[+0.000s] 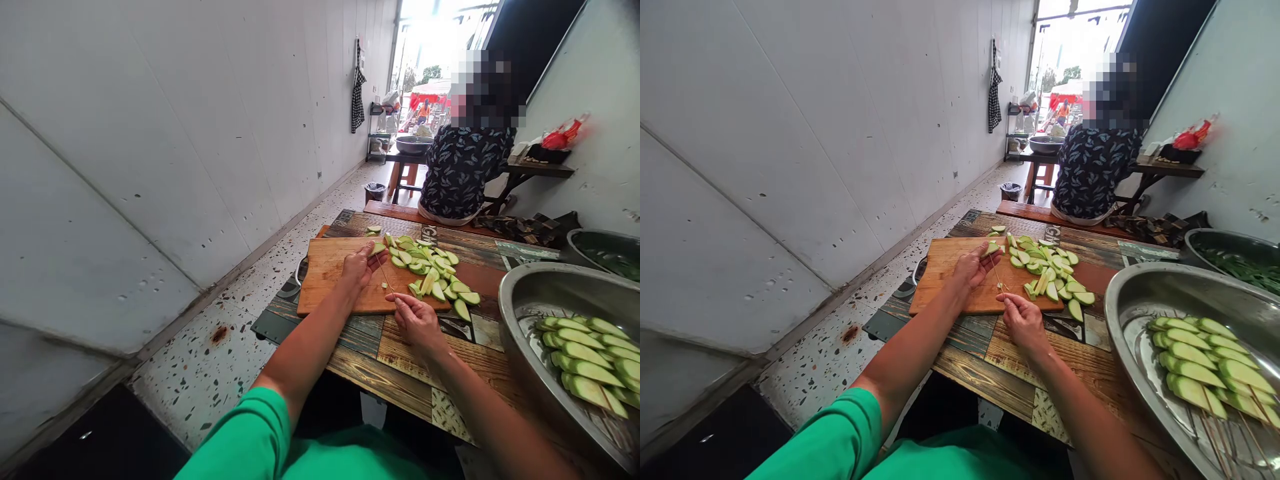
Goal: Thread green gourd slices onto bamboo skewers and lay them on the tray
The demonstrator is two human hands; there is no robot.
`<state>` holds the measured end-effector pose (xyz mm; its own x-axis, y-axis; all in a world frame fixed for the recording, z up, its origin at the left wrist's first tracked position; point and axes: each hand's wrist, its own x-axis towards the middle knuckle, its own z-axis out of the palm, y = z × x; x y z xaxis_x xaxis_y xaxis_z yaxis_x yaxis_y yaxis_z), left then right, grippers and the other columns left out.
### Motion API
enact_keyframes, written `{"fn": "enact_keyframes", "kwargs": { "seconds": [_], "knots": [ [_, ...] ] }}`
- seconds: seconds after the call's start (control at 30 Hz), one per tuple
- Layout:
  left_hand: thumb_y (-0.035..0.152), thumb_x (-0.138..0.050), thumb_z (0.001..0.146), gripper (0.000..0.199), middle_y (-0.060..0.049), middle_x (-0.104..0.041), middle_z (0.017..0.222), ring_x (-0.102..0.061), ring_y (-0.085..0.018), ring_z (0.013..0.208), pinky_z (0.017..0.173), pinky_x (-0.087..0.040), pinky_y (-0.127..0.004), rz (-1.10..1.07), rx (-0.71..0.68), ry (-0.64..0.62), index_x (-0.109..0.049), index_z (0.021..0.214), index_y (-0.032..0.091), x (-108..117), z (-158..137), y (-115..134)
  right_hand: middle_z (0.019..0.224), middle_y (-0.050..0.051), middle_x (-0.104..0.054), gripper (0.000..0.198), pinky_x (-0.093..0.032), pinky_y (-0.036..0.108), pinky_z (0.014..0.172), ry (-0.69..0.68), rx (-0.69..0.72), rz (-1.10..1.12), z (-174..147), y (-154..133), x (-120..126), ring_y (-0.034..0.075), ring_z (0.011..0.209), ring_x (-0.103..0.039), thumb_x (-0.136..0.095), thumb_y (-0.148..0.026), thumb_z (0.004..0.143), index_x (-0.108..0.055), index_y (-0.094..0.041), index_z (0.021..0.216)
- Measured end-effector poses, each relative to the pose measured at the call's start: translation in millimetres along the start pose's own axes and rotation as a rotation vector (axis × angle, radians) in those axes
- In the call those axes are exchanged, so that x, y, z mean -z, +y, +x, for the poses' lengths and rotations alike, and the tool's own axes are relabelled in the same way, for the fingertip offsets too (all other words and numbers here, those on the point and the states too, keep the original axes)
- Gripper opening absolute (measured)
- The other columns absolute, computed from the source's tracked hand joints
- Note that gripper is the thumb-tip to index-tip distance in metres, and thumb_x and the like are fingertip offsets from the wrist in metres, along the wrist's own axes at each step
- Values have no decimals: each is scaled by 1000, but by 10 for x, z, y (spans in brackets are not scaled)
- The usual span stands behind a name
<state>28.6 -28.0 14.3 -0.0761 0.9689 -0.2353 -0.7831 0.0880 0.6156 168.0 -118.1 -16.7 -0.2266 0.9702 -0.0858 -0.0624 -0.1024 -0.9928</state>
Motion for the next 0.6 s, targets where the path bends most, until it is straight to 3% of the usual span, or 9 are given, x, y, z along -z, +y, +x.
{"fn": "enact_keyframes", "kwargs": {
  "seconds": [0.23,0.33,0.4,0.47,0.53,0.6],
  "knots": [
    [13,-60,82,6,-10,-69,72,-68,-16,66,75,-56,-31,6,29,-16,-59,79,8,-7,-26,4,42,-12,-33,50,-15,18,30,-93,-111,159,-35,-87,-10,3,28,-20,-66,-53,67,-62,-13,97],
    [14,-64,80,8,-11,-69,73,-69,-17,68,77,-55,-33,-3,40,-1,-59,81,8,-12,-35,-9,41,-9,-37,46,-19,19,32,29,7,-12,-37,-44,-23,5,31,-27,-63,-51,71,-65,-11,94],
    [16,-65,79,10,-11,-69,74,-69,-18,72,81,-55,-35,1,46,8,-60,83,8,-11,-33,-28,46,-2,-51,39,-31,21,36,138,154,-207,-34,-6,-30,10,39,-43,-60,-47,75,-68,-12,92],
    [16,-65,80,10,-11,-69,76,-70,-20,76,84,-53,-37,10,49,10,-60,83,9,-4,-23,-49,66,6,-67,32,-46,26,52,212,295,-376,-30,23,-36,18,59,-61,-57,-42,78,-71,-15,88],
    [15,-63,81,8,-11,-69,75,-69,-20,77,86,-53,-38,23,55,4,-60,83,8,8,-7,-64,84,10,-72,30,-50,30,67,239,371,-481,-27,39,-39,22,77,-66,-53,-39,80,-72,-16,88],
    [15,-61,82,6,-10,-69,74,-69,-19,75,85,-53,-37,33,66,-4,-60,83,8,22,9,-69,85,11,-72,32,-50,31,68,233,384,-533,-27,45,-40,23,78,-67,-50,-38,82,-72,-15,90]
  ]
}}
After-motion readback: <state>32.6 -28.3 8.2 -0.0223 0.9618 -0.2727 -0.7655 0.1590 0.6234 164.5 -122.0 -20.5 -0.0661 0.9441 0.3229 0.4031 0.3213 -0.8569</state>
